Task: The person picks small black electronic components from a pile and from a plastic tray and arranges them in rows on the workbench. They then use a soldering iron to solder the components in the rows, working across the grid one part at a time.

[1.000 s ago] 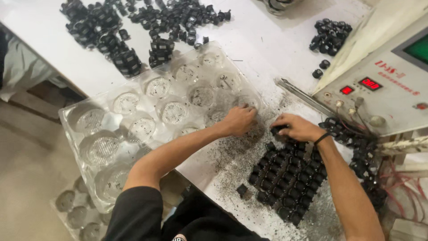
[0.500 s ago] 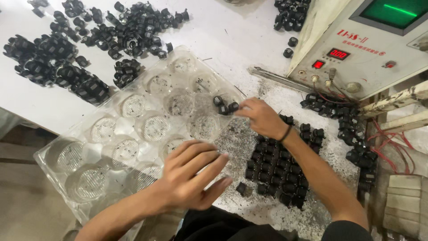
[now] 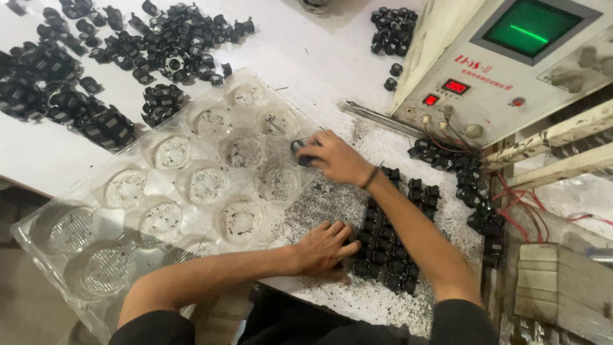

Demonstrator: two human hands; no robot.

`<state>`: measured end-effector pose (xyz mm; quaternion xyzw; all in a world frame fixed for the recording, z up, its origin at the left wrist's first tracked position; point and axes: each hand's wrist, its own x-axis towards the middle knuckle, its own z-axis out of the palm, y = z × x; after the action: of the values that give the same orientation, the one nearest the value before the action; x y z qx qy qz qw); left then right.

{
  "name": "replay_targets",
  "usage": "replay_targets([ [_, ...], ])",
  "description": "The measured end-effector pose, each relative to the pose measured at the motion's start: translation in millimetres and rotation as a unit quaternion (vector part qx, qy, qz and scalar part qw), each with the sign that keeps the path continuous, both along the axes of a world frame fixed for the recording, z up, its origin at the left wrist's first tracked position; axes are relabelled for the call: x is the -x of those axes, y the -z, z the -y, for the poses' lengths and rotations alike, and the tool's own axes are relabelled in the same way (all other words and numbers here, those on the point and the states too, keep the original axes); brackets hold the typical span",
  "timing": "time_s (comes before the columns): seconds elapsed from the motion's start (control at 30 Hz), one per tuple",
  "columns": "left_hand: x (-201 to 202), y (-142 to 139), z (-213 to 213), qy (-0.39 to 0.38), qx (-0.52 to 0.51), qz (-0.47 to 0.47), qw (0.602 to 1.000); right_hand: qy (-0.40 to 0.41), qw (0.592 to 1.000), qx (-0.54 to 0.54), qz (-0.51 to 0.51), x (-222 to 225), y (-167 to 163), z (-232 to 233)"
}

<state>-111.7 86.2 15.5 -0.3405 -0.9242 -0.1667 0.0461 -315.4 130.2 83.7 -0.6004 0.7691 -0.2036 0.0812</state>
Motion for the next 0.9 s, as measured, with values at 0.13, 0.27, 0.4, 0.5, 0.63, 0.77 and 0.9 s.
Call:
replay_targets([
  [0.13, 23, 15, -2, 0.067, -0.035, 0.001, 0.997, 0.066, 0.989, 0.037, -0.126, 7, 25, 95],
  [0.27, 41, 14, 27, 0.098, -0.029, -0.089, 0.991, -0.044, 0.992, 0.055, -0.106, 37, 14, 90],
  [0.4, 99, -8, 123, -0.115, -0.064, -0.023, 0.991, 0.048, 0.979, -0.194, -0.041, 71, -9, -26],
  [0.5, 143, -30, 186, -0.183, -0.129, -0.11, 0.968, -0.018, 0.929, -0.33, 0.166, 81, 3, -92],
  [0.63, 174, -45, 250, -0.407, -0.138, -0.146, 0.891, -0.029, 0.946, -0.263, 0.185, 83, 21, -130],
  [0.77, 184, -32, 273, -0.459, -0.066, -0.15, 0.873, -0.084, 0.957, -0.247, 0.125, 79, 27, -138],
  [0.9, 180, -29, 258, -0.442, -0.054, -0.222, 0.867, 0.0, 0.95, -0.271, 0.157, 84, 21, -134],
])
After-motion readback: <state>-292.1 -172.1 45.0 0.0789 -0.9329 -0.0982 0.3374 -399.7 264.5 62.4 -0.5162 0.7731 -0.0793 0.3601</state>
